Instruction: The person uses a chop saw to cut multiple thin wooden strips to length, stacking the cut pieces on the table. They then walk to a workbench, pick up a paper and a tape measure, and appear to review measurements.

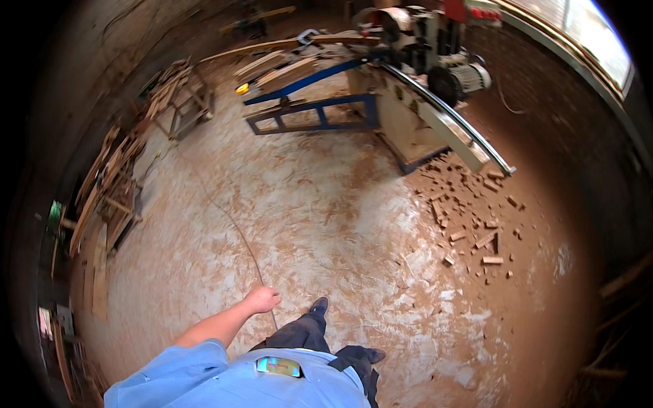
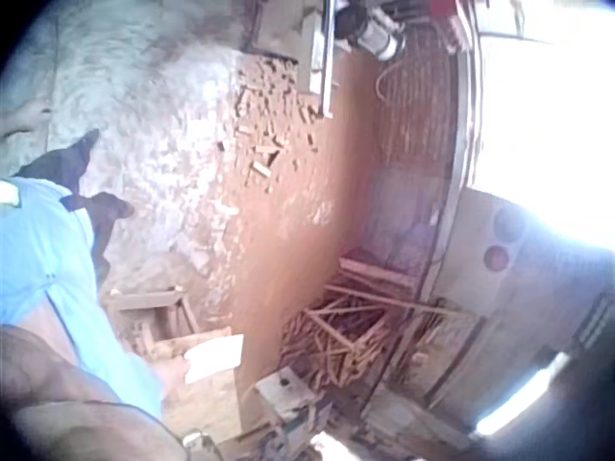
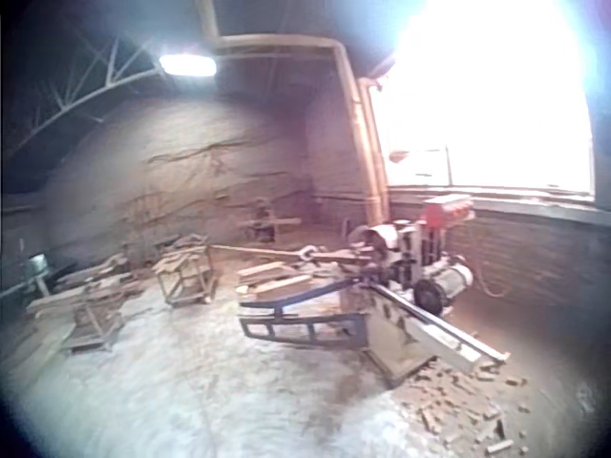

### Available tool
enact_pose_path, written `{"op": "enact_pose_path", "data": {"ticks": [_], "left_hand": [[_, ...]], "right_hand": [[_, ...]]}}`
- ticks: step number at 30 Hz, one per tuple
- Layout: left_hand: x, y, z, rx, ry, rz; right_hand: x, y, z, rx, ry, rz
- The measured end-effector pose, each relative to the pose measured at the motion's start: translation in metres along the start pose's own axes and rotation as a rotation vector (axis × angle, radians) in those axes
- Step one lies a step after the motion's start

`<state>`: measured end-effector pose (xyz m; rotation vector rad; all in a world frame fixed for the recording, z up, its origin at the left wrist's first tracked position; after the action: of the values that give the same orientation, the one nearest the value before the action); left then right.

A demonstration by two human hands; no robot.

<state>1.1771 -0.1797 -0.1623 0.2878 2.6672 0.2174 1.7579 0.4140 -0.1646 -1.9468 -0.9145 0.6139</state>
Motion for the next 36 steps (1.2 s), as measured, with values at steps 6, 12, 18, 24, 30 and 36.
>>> {"op": "enact_pose_path", "data": {"ticks": [6, 12, 18, 24, 30, 36], "left_hand": [[0.003, -0.029, -0.005, -0.261, 0.058, -0.036], [0.041, -0.064, -0.080, -0.681, 0.112, -0.044], [0.036, -0.112, -0.266, -1.390, 0.231, 0.229], [-0.014, -0.127, -0.425, -1.651, 0.084, 0.780], [-0.010, -0.156, -0.480, -1.646, 0.441, 1.018], [0.073, -0.192, -0.547, -1.815, 0.063, 1.068]], "right_hand": [[-0.117, -0.025, 0.056, 0.034, -0.098, -0.099], [-0.260, -0.013, 0.115, 0.084, -0.283, 0.006], [-0.457, -0.025, 0.241, -0.085, -0.686, 0.122], [-0.771, -0.101, 0.327, -0.328, -1.387, -0.166], [-1.034, -0.121, 0.354, -0.298, -1.951, -1.021], [-1.214, -0.156, 0.354, -0.212, -2.297, -1.389]]}}
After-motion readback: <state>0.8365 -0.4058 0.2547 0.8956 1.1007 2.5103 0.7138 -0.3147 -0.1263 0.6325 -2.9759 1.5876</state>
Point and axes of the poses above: each hand's wrist, its own x-axis towards the middle knuckle, its own z-axis out of the palm, y = z × x, the point moved 9 cm from there along x, towards the middle knuckle, and after that the axes turned 11 degrees about y, right-handed, at the moved point
